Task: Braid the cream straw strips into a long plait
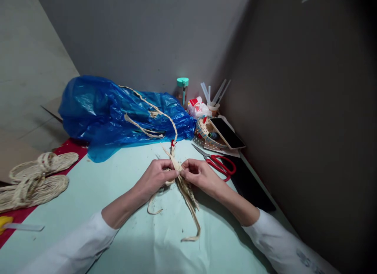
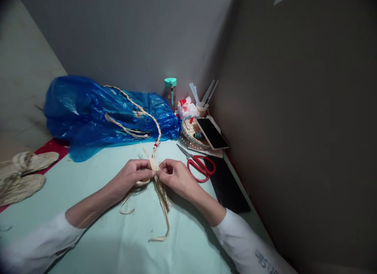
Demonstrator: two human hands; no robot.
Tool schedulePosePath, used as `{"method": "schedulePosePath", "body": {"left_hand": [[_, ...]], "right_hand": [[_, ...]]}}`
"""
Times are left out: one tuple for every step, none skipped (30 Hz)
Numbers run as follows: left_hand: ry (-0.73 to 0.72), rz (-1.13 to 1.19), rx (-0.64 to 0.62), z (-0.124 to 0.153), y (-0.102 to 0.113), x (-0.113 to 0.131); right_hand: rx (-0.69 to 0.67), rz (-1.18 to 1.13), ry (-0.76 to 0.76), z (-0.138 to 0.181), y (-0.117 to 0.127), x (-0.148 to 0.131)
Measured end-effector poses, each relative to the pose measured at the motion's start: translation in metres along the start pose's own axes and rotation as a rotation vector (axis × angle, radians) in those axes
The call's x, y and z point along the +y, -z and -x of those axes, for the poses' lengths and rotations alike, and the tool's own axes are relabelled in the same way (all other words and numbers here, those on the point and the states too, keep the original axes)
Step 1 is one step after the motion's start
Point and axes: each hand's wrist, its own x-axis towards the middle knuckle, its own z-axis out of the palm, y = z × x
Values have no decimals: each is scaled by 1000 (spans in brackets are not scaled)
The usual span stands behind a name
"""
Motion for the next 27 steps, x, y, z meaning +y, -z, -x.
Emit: {"method": "schedulePosePath", "body": {"left_hand": [[-5,-11,-4,0,0,1],[-12,-21,-6,1,-1,2],[-18,-29,-5,1,-1,2],[-21,-35,-2,1,-1,2],[-24,-39,1,1,-1,2],[-27,-41,5,1,-1,2],[-29,-43,8,1,-1,2],[-29,-43,12,1,-1,1],[-28,-41,15,1,-1,1],[-25,-36,19,1,0,0],[-21,-30,23,1,0,0],[-16,-22,27,1,0,-1],[-12,-15,28,2,0,-1],[-10,-8,26,2,0,-1],[-10,-3,21,2,0,-1],[-9,0,14,2,0,-1],[-9,4,5,2,1,-1],[-8,7,-6,2,1,-2],[-5,11,-18,2,2,-2],[-2,15,-31,1,2,-3],[1,17,-42,1,3,-4],[1,19,-51,1,3,-5],[-2,20,-53,1,3,-5],[-7,17,-51,1,3,-5],[-15,13,-47,0,3,-6],[-26,10,-44,0,2,-6],[-37,8,-43,0,2,-6]], "right_hand": [[4,2,2,0,-1,1],[14,11,4,-1,-2,1],[27,24,7,-1,-2,2],[43,43,9,-1,-3,3],[59,65,10,0,-4,3],[75,87,13,0,-4,3],[87,106,18,0,-5,3],[94,120,23,0,-6,3],[98,128,29,0,-6,2],[102,132,36,0,-6,2],[104,136,42,0,-7,2],[107,138,47,0,-7,2],[110,138,52,0,-7,2],[116,135,56,-1,-7,2],[120,130,60,-1,-7,3],[120,120,65,-1,-6,3],[117,104,68,-1,-6,4],[106,80,70,-2,-5,5],[88,48,66,-2,-5,6],[69,8,59,-2,-5,7],[51,-30,49,-3,-4,8],[39,-58,37,-3,-5,9],[35,-69,26,-3,-5,10],[43,-60,21,-3,-6,10],[61,-31,24,-3,-7,9],[83,13,33,-3,-8,8],[106,64,44,-2,-9,6]]}}
